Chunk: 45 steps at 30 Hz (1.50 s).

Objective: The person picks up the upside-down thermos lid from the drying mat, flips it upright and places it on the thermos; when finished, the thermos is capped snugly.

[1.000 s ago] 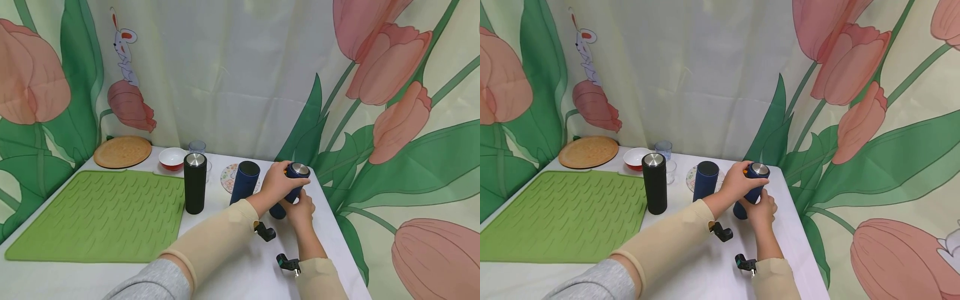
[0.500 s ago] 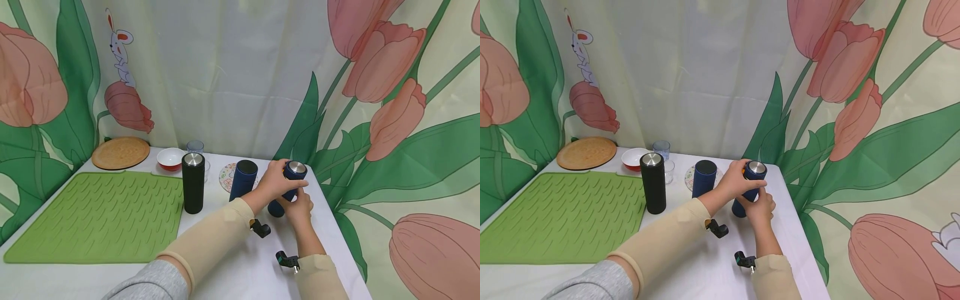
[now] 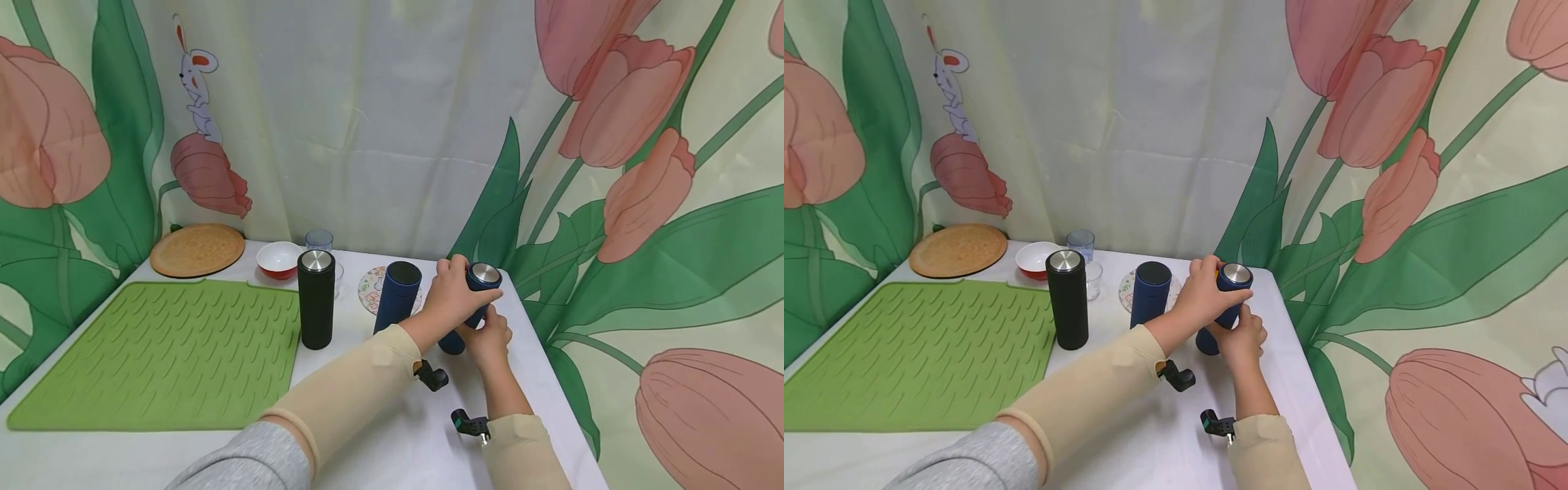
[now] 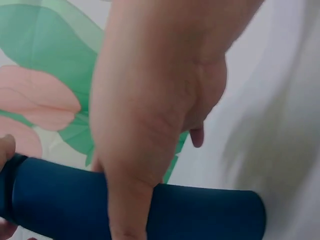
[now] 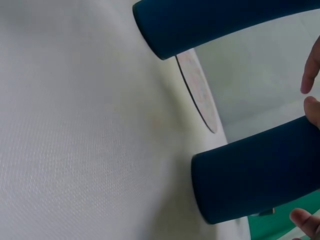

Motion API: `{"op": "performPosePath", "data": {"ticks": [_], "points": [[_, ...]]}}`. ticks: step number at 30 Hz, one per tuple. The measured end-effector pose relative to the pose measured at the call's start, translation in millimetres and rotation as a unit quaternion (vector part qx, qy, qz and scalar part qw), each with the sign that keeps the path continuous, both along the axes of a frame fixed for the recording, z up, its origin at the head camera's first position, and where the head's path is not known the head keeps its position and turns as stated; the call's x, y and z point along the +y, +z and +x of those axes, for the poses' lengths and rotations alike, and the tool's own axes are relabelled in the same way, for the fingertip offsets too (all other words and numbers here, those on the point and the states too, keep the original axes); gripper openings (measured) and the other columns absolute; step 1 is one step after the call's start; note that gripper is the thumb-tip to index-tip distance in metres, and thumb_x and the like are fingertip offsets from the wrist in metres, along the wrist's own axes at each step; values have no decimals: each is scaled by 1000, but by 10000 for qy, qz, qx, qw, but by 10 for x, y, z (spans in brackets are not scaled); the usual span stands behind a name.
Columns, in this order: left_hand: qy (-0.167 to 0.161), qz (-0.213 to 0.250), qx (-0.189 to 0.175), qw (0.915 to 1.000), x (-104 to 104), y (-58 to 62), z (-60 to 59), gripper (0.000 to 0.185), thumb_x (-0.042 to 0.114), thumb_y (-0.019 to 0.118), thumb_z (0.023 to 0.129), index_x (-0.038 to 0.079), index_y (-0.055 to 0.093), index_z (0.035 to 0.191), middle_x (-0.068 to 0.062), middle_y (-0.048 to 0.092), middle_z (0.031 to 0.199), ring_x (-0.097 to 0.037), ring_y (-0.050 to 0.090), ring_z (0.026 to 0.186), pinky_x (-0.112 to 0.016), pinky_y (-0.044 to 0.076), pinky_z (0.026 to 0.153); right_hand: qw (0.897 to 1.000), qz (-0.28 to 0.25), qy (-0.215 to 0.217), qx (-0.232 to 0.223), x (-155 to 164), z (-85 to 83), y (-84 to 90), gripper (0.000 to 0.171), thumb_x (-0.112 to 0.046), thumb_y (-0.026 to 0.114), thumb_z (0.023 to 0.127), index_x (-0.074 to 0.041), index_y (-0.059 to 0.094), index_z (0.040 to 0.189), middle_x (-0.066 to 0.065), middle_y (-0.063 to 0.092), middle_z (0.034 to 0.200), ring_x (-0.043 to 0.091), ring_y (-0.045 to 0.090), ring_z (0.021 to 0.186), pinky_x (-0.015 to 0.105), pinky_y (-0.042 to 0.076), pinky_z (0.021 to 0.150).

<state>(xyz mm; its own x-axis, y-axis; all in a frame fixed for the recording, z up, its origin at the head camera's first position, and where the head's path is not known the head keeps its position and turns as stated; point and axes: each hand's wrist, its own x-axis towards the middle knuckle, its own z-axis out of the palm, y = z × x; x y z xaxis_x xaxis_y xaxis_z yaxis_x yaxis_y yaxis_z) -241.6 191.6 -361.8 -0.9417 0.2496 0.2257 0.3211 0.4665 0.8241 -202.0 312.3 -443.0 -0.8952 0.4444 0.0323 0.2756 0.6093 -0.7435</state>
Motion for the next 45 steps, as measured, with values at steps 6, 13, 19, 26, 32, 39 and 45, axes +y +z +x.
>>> {"op": "performPosePath", "data": {"ticks": [6, 13, 19, 26, 32, 39, 45], "points": [[-388, 102, -202, 9990, -57, 39, -34, 73, 55, 83, 88, 23, 55, 147, -7, 46, 141, -22, 67, 102, -37, 60, 88, 10000, 23, -10, -2, 18, 11, 2, 91, -57, 78, 90, -13, 39, 159, 28, 36, 156, 48, 20, 147, 72, 41, 108], [-209, -182, -45, 9996, -16, 53, -32, 83, 65, 81, 84, 18, 51, 145, -7, 46, 137, -19, 65, 92, -33, 59, 77, 9999, 64, -25, -109, 1, 0, 2, 90, -51, 77, 92, -18, 34, 163, 30, 36, 156, 50, 21, 147, 76, 38, 107], [60, -365, 46, 9993, -86, 62, -38, 84, 70, 81, 82, 18, 45, 136, -7, 45, 129, -20, 64, 82, -32, 57, 71, 9999, 42, 77, -119, -102, -61, -27, 86, -48, 76, 93, -17, 37, 163, 31, 37, 156, 52, 20, 148, 78, 36, 107], [-383, -185, -256, 9988, -87, 117, -12, 70, 60, 78, 91, 30, 49, 147, -7, 43, 141, -22, 66, 97, -36, 61, 80, 9997, 50, 190, -130, 31, 13, 42, 97, -63, 77, 89, -15, 38, 164, 31, 39, 161, 51, 18, 147, 69, 35, 106], [-392, -658, -263, 9967, -74, 168, 9, 67, 57, 70, 98, 33, 46, 157, -4, 42, 147, -22, 68, 102, -37, 62, 86, 9981, -4, 374, -481, 106, 48, 103, 106, -70, 76, 86, -16, 34, 167, 30, 34, 167, 51, 17, 149, 70, 40, 103], [-155, -975, 63, 9951, 21, 197, 20, 84, 69, 73, 88, 19, 44, 149, -6, 45, 137, -17, 63, 82, -29, 56, 69, 9976, 146, 301, -605, 99, 48, 107, 99, -64, 76, 90, -18, 35, 167, 29, 37, 166, 50, 18, 149, 74, 39, 102], [49, -1156, 221, 9930, 54, 224, 9, 85, 76, 73, 86, 18, 45, 141, -7, 46, 130, -17, 61, 71, -29, 54, 64, 9978, 59, 312, -589, 84, 60, 113, 91, -62, 76, 91, -17, 41, 163, 29, 37, 166, 51, 16, 151, 78, 34, 104]]}}
